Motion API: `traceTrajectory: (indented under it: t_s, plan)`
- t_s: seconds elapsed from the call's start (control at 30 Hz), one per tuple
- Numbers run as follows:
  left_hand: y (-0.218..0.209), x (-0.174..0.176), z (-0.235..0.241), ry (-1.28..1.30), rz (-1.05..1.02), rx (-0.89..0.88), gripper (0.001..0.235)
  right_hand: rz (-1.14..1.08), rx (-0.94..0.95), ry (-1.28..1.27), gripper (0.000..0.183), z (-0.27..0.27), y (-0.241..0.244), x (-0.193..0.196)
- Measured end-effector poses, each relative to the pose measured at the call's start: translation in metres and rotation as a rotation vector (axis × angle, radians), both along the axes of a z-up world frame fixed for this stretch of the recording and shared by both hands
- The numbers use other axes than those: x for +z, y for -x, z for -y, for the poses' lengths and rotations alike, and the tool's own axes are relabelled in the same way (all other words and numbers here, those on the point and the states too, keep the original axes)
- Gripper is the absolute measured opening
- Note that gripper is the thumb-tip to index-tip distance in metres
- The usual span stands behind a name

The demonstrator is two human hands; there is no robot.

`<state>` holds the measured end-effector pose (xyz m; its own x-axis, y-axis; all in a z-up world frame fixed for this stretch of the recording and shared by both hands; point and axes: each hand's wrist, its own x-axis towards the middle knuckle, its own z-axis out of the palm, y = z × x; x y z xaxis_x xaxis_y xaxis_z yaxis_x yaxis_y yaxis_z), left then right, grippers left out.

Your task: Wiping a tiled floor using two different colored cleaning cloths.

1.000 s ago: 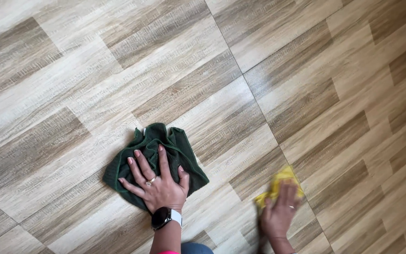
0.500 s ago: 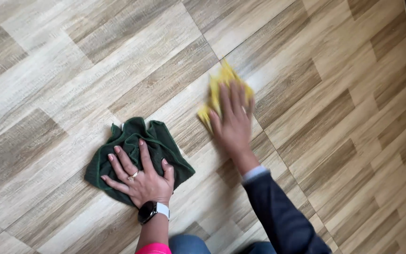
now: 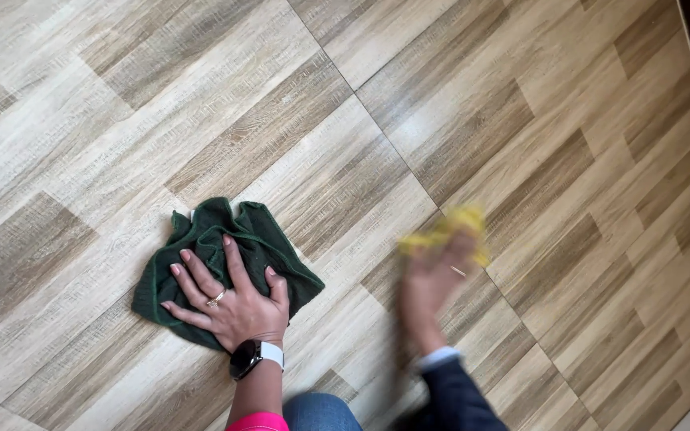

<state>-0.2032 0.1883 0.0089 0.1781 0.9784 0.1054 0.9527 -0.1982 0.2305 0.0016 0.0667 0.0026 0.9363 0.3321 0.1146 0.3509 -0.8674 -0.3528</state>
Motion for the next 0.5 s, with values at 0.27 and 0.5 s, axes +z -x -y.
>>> traceTrajectory:
  t_s: [0.27,0.5]
  plan:
    - [0.0,-0.001,0.001,0.01,0.011,-0.001,0.061,0.11,0.937,0.386,0.069,-0.202,0.056,-0.006]
    - [0.002,-0.011,0.001,-0.097,-0.007,-0.01,0.066,-0.158,0.602,0.233,0.077,-0.058,-0.079,-0.016]
